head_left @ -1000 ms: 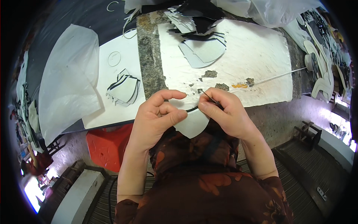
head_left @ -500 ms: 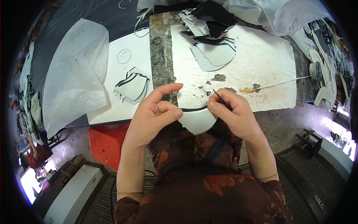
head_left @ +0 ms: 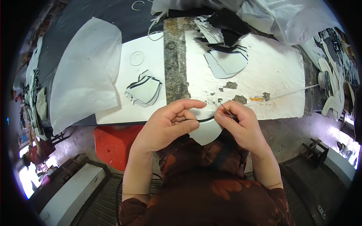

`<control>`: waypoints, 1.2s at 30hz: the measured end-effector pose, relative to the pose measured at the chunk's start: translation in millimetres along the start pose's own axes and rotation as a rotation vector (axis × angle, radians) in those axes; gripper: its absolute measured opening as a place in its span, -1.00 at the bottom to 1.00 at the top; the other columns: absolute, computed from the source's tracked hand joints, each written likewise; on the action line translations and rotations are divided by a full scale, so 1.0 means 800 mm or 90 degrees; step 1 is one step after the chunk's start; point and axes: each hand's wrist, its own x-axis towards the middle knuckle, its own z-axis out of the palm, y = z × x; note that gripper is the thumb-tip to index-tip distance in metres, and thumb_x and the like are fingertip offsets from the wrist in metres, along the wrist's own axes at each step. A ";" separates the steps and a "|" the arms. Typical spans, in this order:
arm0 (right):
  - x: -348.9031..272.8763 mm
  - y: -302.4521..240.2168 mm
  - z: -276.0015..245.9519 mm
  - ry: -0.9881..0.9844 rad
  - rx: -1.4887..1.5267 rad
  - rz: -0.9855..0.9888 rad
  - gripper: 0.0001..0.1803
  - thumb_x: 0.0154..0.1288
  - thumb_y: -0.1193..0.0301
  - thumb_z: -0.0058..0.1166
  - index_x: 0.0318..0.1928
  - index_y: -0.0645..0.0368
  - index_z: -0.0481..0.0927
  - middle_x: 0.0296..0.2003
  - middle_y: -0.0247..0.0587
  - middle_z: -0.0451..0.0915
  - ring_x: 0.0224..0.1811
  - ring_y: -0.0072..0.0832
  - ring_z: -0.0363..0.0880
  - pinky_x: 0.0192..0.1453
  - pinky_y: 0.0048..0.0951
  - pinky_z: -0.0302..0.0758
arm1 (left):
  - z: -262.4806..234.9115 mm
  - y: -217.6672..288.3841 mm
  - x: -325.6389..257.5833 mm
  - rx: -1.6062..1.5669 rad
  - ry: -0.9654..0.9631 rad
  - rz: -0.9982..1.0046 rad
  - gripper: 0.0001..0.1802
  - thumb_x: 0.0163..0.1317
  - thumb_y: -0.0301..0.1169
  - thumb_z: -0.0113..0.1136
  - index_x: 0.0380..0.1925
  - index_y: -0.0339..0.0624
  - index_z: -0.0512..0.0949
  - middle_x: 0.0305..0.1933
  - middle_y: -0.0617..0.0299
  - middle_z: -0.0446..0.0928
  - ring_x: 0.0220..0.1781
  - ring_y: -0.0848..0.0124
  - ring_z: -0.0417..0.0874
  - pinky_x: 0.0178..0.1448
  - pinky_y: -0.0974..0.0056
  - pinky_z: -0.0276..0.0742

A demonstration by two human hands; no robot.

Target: Trim excess material and loose threads from shoe components using trimming nippers at a workbench.

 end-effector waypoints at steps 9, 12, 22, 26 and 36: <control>-0.008 0.003 -0.001 -0.040 -0.077 -0.109 -0.90 0.47 0.51 0.15 -0.11 0.23 0.69 -0.27 -0.16 0.68 -0.19 -0.34 0.69 -0.07 -0.37 0.57 | -0.094 0.018 -0.031 0.606 0.419 0.246 -0.75 0.40 -0.45 0.25 0.02 -0.24 0.71 0.03 0.18 0.67 0.11 0.37 0.65 0.24 0.29 0.49; -0.008 0.004 0.011 -0.073 -0.101 -0.191 -0.83 0.34 0.61 0.20 -0.10 0.15 0.71 -0.30 -0.17 0.67 -0.25 -0.25 0.70 -0.15 -0.33 0.59 | -0.070 0.036 -0.029 0.627 0.503 0.272 -0.74 0.40 -0.42 0.27 0.02 -0.22 0.71 0.14 0.15 0.63 0.20 0.33 0.61 0.28 0.25 0.45; -0.012 0.009 0.004 -0.091 -0.143 -0.245 -0.65 0.12 0.57 0.31 -0.04 0.09 0.66 -0.33 -0.20 0.59 -0.30 -0.11 0.62 -0.24 -0.20 0.54 | 0.011 0.010 0.020 0.062 -0.012 0.091 -0.45 0.18 -0.35 0.54 0.18 -0.24 0.64 0.00 0.30 0.52 -0.08 0.58 0.42 0.09 0.47 0.41; -0.012 0.018 0.002 -0.085 -0.184 -0.247 -0.67 0.19 0.50 0.33 -0.02 0.07 0.58 -0.27 -0.22 0.59 -0.24 -0.13 0.66 -0.21 -0.18 0.57 | 0.028 0.019 0.020 0.020 0.024 0.050 -0.51 0.19 -0.39 0.51 0.13 -0.23 0.66 -0.03 0.31 0.52 -0.12 0.60 0.41 0.06 0.49 0.39; -0.013 0.020 0.009 0.071 0.005 -0.230 -0.61 0.39 0.47 0.29 0.18 0.02 0.53 -0.31 -0.26 0.62 -0.37 -0.26 0.64 -0.27 -0.29 0.54 | 0.034 0.019 0.042 0.276 0.144 0.101 -0.90 0.35 -0.47 0.36 -0.28 -0.30 0.67 -0.27 0.35 0.55 -0.27 0.58 0.47 -0.15 0.44 0.38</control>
